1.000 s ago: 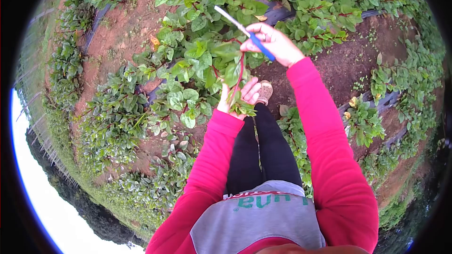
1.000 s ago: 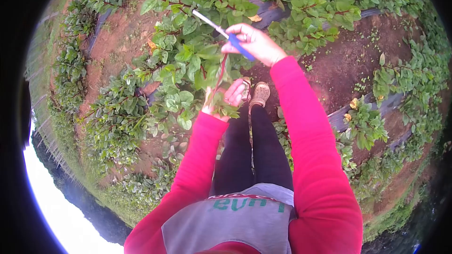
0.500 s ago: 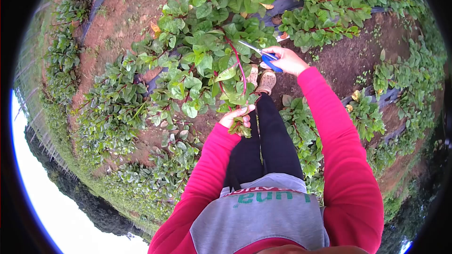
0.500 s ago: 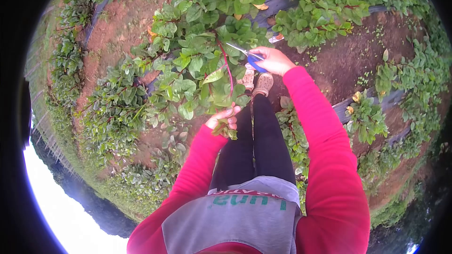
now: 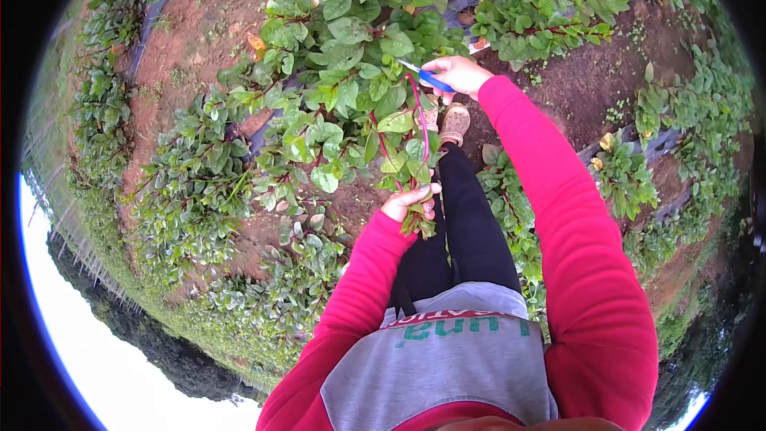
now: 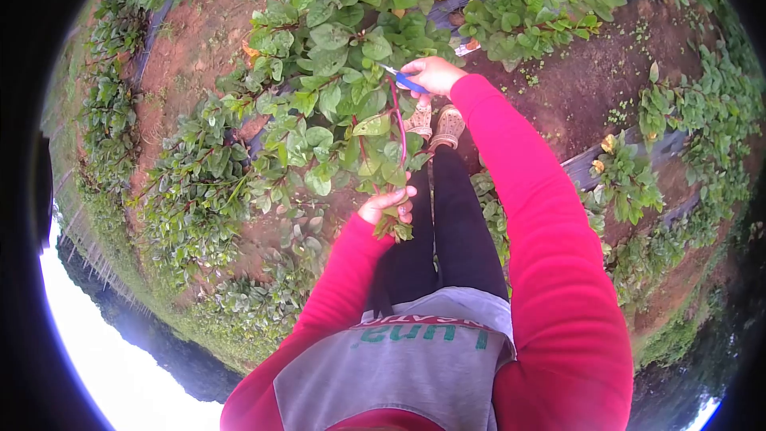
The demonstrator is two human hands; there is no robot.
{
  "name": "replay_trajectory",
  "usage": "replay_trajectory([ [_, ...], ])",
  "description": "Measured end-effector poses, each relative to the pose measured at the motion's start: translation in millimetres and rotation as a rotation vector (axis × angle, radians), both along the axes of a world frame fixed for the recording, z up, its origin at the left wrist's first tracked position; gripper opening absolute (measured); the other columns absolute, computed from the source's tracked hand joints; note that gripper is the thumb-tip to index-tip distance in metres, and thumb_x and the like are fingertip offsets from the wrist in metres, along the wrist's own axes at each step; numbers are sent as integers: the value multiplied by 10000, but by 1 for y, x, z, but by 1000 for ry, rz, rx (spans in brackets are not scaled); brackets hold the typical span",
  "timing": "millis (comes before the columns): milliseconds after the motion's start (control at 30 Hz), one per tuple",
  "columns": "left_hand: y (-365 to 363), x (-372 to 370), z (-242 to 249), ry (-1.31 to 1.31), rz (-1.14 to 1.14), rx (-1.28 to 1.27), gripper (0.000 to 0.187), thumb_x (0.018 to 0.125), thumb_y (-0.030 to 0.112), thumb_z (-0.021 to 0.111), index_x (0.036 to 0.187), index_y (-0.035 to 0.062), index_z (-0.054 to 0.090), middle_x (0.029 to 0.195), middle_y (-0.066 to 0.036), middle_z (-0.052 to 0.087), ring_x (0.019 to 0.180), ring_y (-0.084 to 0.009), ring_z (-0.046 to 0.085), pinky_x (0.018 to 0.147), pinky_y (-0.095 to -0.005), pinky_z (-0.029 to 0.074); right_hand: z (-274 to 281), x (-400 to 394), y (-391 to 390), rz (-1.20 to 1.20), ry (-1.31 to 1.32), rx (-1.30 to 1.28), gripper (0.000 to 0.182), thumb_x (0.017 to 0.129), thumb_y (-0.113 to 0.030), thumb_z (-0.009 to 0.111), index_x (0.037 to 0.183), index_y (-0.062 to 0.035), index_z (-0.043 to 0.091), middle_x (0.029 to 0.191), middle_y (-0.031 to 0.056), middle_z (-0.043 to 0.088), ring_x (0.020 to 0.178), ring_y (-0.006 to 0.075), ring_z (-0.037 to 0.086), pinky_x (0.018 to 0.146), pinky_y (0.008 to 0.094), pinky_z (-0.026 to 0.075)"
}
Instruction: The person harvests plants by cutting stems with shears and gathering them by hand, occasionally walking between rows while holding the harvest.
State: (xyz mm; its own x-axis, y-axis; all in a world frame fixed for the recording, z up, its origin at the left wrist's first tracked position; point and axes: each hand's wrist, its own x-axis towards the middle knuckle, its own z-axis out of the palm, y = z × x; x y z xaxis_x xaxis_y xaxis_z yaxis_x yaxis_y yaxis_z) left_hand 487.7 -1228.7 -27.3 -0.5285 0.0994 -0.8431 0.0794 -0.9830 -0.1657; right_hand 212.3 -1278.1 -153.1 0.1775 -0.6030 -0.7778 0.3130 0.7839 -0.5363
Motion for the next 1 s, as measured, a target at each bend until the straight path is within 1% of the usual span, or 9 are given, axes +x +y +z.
replay_trajectory([
  [167,25,0,15,84,-150,40,406,858,65,584,1246,85,468,965,-99,604,673,-173,522,608,-327,447,22,6,54,-192,302,60,580,696,-161,822,1151,-10,496,951,103,647,802,136,620,675,259,507],
  [267,38,5,17,167,-205,68,362,880,96,569,1231,86,477,932,-92,594,651,-159,497,587,-314,420,37,11,89,-373,-24,124,538,708,-62,787,1161,-15,501,971,87,645,810,126,615,669,266,500],
  [433,39,1,24,269,-203,136,321,983,278,440,1236,83,473,746,-28,461,560,-117,374,530,-269,345,32,27,143,-671,151,74,439,746,10,703,1145,-19,521,944,73,636,799,116,616,678,248,499],
  [533,35,5,23,347,-247,226,340,984,275,433,1267,89,461,717,-9,426,554,-117,371,525,-264,342,38,31,169,-543,836,111,349,775,-151,678,1096,-119,544,823,125,664,731,237,659,683,342,508],
  [633,35,19,21,438,-296,337,404,954,258,486,1310,78,422,734,-35,441,582,-145,395,523,-283,348,51,19,193,-567,1145,394,286,796,-227,632,1042,-128,524,806,168,658,767,360,639,688,435,496],
  [733,35,4,46,367,-368,318,370,930,240,532,1251,72,461,775,-50,489,644,-161,436,568,-294,369,47,29,216,-588,1065,510,343,789,-228,637,1073,-105,489,797,176,651,748,382,635,691,479,491],
  [867,40,-31,67,23,-654,100,209,925,232,549,1092,119,494,758,0,450,688,-140,403,640,-292,362,96,65,214,-816,858,335,350,773,-257,659,1052,-102,516,744,153,644,697,336,643,645,439,493],
  [933,44,-39,54,492,-486,413,180,930,218,534,1067,115,480,742,8,448,698,-136,414,681,-297,367,108,87,205,-980,791,266,327,790,-258,653,1045,-104,518,766,163,646,721,339,648,652,424,497],
  [1000,54,-52,57,578,-460,542,281,927,214,537,1181,114,471,728,25,450,701,-120,415,706,-279,363,117,101,204,-1051,836,198,334,802,-253,646,1068,-98,515,810,171,653,761,342,653,680,412,502],
])
